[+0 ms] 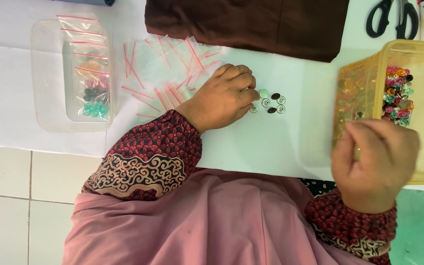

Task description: Sorting and packaging buttons into small plastic bags.

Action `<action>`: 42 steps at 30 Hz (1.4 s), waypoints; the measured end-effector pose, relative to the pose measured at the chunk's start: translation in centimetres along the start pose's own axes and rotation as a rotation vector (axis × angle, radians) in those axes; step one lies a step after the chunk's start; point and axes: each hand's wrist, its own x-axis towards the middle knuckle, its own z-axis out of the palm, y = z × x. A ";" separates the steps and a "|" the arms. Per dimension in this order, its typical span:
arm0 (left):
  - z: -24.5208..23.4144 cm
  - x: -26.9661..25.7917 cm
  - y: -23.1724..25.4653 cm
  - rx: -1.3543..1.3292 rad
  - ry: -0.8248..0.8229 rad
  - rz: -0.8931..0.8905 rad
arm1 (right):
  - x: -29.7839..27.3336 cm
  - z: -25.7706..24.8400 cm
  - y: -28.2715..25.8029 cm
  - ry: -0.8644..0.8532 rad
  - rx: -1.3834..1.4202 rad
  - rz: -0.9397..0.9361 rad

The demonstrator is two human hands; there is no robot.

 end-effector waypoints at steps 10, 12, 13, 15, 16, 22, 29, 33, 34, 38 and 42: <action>-6.8 0.7 -1.9 -0.042 0.171 -0.067 | 10.0 6.2 -4.7 -0.129 0.163 -0.189; -9.8 0.8 -2.9 -0.077 0.375 -0.100 | 11.5 7.5 -4.9 -0.100 0.206 -0.182; -10.1 0.1 -3.2 -0.073 0.379 -0.104 | 12.0 8.2 -5.0 -0.102 0.208 -0.188; -10.8 -1.1 -4.0 -0.001 0.237 -0.302 | 13.1 9.8 -5.1 -0.122 0.321 -0.163; -10.2 -1.4 -4.3 0.005 0.240 -0.306 | 13.2 10.6 -5.1 -0.121 0.324 -0.170; -9.2 -1.6 -4.4 0.236 0.151 -0.382 | 13.2 15.9 -5.3 -0.246 0.410 -0.168; -8.7 -2.0 -5.3 0.233 0.243 -0.485 | 13.3 20.9 -6.5 -0.289 0.312 -0.038; -8.5 -2.2 -5.9 0.225 0.234 -0.524 | 13.7 21.5 -6.5 -0.310 0.478 0.049; -8.5 -2.2 -5.9 0.229 0.239 -0.527 | 13.9 21.0 -6.5 -0.310 0.478 0.042; -8.6 -2.3 -6.0 0.207 0.230 -0.549 | 13.9 20.4 -6.2 -0.202 0.598 0.079; -8.7 -3.0 -6.5 0.274 0.051 -0.630 | 13.9 20.9 -7.1 -0.170 0.450 -0.062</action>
